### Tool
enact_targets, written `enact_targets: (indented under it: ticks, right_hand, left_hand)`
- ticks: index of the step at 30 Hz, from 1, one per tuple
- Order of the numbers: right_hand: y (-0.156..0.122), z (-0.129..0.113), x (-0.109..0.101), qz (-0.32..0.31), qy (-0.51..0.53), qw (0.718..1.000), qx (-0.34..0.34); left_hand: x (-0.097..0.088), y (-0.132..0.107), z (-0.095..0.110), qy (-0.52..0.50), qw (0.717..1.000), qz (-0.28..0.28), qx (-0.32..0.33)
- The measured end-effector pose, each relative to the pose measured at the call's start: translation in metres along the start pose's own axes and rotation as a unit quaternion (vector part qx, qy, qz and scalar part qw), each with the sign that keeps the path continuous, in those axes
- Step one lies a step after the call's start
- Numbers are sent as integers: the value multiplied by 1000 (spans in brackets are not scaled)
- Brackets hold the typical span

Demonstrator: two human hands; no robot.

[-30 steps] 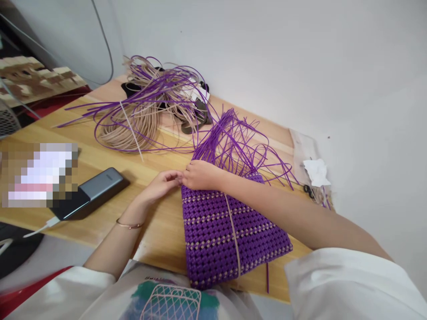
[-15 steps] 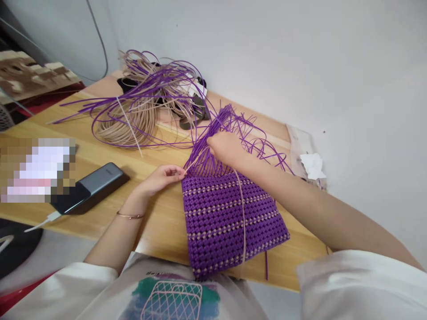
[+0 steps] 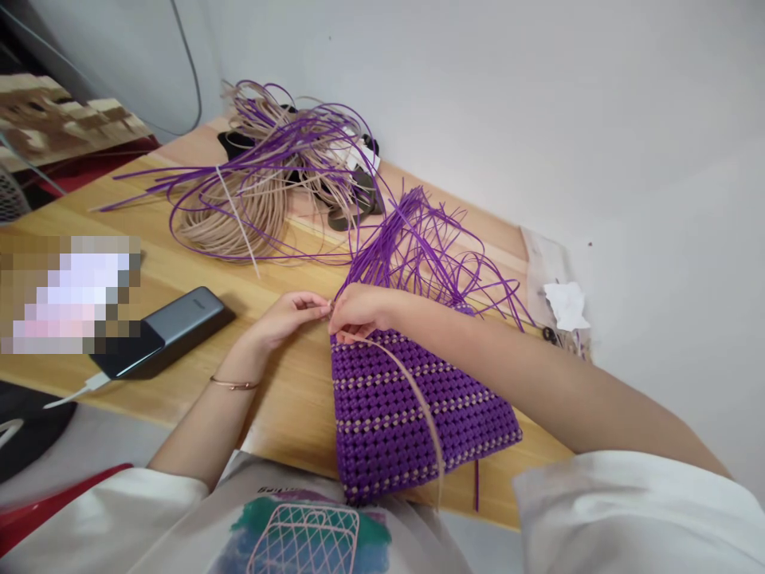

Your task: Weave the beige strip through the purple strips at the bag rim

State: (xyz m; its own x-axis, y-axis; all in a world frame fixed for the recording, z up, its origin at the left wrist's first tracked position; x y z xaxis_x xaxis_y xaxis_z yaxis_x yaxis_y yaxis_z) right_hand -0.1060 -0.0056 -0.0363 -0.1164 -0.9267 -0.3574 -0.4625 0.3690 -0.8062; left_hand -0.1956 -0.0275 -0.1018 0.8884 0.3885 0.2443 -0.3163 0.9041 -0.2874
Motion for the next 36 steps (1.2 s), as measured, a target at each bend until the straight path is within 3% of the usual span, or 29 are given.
enact_targets:
  ticks: [2,5,9,12,16,20,26,28,32,36]
  right_hand:
    - [-2,-3,6,-27,-10,1000,-3]
    - [-6,-7,5,-45,-107,993,-20]
    - [1,-16,-15,23,-161,986,-35]
    - [12,-21,-20,34,-202,977,-56]
    - [26,-24,-21,22,-302,949,-82]
    - [31,-30,-13,-41,-373,918,-131]
    - [35,-38,-5,-51,-517,841,-152]
    - [39,-35,-4,-56,-504,853,-120]
    - [49,-23,-8,-23,-396,918,-19]
    - [55,-12,-4,6,-312,950,4]
  left_hand:
    - [-1,0,-1,0,1000,4,-6]
    - [-2,1,-2,6,1000,10,-7]
    - [0,0,-2,8,1000,-1,-9]
    - [0,-1,0,18,1000,-11,-3]
    - [-3,-1,2,37,999,-13,4]
    - [-8,-1,3,54,999,-5,6]
    - [-13,-1,0,47,999,-5,-11]
    - [-14,-1,-2,42,999,-3,-16]
    - [-16,0,-3,44,999,4,-20]
    - [-18,1,-5,55,998,5,-25]
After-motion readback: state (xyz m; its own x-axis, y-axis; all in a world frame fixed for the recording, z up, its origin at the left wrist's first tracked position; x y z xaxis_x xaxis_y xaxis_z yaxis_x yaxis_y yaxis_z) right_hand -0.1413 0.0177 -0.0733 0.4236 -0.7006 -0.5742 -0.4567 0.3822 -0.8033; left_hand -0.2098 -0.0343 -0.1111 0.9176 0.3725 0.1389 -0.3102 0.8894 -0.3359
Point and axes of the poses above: each hand's wrist, its own y-axis towards the middle knuckle, its own x-axis out of the palm, z = x × y, the point moved 8 cm from there along y, towards the middle knuckle, and after that the axes turned 9 degrees about z, right-handed, at the moved point
